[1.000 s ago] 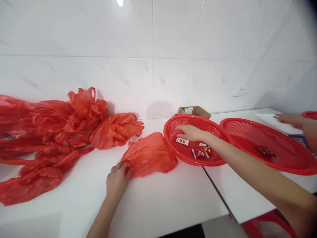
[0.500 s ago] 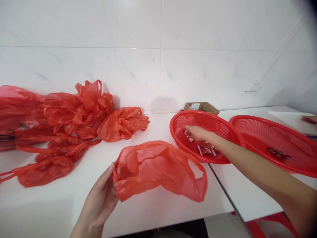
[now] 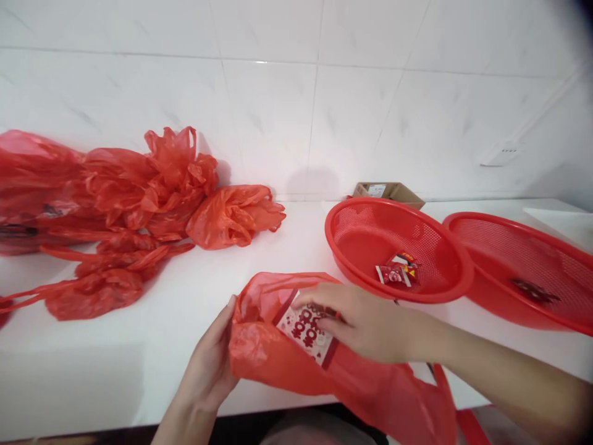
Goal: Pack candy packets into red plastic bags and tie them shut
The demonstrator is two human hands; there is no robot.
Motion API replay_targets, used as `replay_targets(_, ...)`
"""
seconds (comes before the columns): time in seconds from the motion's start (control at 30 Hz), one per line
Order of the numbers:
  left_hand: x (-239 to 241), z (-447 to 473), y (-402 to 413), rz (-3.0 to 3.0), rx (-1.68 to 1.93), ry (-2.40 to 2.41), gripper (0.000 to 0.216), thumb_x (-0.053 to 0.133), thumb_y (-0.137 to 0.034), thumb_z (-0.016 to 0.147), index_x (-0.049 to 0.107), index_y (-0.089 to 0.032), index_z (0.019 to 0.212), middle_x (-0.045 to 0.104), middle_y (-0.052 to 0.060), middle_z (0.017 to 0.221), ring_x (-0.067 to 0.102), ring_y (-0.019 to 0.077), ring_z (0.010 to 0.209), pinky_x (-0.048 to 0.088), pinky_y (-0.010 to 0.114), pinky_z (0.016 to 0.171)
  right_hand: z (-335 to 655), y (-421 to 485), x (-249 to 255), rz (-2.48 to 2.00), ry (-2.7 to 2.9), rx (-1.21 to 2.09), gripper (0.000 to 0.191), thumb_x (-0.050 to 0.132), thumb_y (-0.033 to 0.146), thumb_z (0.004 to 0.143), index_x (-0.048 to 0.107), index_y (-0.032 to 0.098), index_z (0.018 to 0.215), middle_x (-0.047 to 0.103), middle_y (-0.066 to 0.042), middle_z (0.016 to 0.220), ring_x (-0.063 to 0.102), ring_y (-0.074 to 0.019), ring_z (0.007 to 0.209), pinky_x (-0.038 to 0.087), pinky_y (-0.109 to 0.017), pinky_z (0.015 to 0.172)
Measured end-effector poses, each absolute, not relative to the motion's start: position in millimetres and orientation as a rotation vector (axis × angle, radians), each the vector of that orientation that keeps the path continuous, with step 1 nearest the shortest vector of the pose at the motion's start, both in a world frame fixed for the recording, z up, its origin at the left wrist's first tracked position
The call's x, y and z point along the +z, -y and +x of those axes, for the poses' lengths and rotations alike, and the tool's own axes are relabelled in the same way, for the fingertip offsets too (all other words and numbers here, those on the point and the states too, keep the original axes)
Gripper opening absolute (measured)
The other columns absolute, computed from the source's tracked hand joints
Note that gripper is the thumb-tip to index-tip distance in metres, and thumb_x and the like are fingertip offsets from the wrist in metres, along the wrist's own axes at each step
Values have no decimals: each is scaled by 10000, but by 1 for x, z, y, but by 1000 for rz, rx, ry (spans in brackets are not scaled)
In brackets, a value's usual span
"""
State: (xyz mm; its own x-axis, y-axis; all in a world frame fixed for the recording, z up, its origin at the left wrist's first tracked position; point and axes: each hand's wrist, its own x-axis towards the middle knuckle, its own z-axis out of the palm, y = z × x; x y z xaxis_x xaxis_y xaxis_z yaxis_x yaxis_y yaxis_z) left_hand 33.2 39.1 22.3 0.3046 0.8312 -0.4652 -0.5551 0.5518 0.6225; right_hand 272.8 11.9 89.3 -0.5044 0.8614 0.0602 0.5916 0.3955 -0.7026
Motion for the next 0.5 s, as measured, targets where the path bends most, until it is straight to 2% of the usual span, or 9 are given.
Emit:
replay_targets(0.1, 18, 32, -36, 382, 941, -845, 309, 622, -381, 850, 693, -165, 1059, 755, 71, 954, 687, 275, 1008, 548, 368, 888, 266, -12, 52, -1412, 2393, 668, 603, 436, 28, 780, 576, 305, 1297, 652, -30, 1196, 648, -237, 1047, 539, -378, 885)
replay_targets(0.17, 14, 29, -33, 408, 948, -855, 330, 621, -394, 852, 691, -164, 1079, 754, 74, 955, 685, 276, 1006, 547, 367, 880, 274, -18, 51, -1374, 2400, 631, 611, 413, 18, 790, 576, 320, 1295, 649, -16, 1216, 650, -226, 1056, 535, -367, 902)
replay_targets(0.27, 10, 25, -29, 456, 977, -868, 334, 637, -391, 841, 695, -161, 1078, 750, 76, 956, 684, 273, 993, 544, 358, 869, 298, -32, 80, -1356, 2178, 635, 419, 406, 123, 899, 616, 322, 1202, 675, 13, 1158, 664, -178, 1016, 547, -324, 885)
replay_targets(0.37, 7, 24, -26, 506, 1024, -856, 311, 662, -383, 827, 704, -157, 1037, 743, 71, 947, 687, 259, 957, 537, 342, 853, 343, -52, 98, -1622, 1969, 455, 287, 462, 279, 931, 631, 294, 1162, 684, -13, 1086, 675, -176, 935, 551, -324, 815)
replay_targets(0.43, 8, 25, -24, 555, 1037, -848, 296, 667, -382, 826, 703, -154, 1012, 735, 66, 948, 685, 247, 934, 531, 327, 834, 379, -64, 86, -1841, 1974, 233, 332, 588, 300, 858, 647, 262, 1183, 666, -62, 1125, 668, -198, 944, 507, -346, 848)
replay_targets(0.5, 9, 26, -22, 602, 1037, -847, 288, 663, -382, 831, 696, -152, 1002, 727, 65, 955, 680, 237, 918, 525, 310, 807, 411, -71, 61, -1981, 1883, 105, 365, 754, 294, 690, 727, 176, 1034, 681, -117, 1006, 677, -183, 751, 491, -320, 734)
